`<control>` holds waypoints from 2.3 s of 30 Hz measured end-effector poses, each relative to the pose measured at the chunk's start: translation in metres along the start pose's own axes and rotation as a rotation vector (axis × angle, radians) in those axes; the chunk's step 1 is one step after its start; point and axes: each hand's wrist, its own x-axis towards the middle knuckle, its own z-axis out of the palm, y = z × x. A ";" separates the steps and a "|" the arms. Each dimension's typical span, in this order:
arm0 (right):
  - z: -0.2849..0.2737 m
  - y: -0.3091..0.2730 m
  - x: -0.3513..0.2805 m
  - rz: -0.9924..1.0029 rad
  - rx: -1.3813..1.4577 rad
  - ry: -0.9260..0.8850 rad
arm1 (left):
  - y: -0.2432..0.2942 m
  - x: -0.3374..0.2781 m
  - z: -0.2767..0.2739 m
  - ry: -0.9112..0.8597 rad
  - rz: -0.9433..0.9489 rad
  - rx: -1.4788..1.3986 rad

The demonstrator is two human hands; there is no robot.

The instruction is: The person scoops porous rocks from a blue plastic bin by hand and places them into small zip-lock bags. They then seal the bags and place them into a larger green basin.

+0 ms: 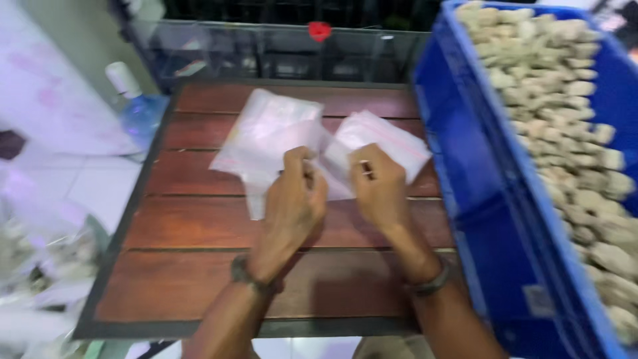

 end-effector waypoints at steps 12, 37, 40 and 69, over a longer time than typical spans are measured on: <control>-0.073 -0.083 -0.023 -0.143 -0.135 -0.238 | 0.088 -0.009 -0.041 -0.456 0.499 0.713; -0.301 -0.103 0.021 -0.034 -0.694 -0.475 | 0.160 -0.013 -0.028 -0.456 0.751 0.296; -0.316 -0.034 0.045 0.145 -0.914 -0.686 | 0.160 0.001 -0.012 -0.447 0.755 0.279; -0.255 0.078 0.042 0.524 -0.861 -1.222 | 0.165 0.038 0.053 -0.581 0.709 0.120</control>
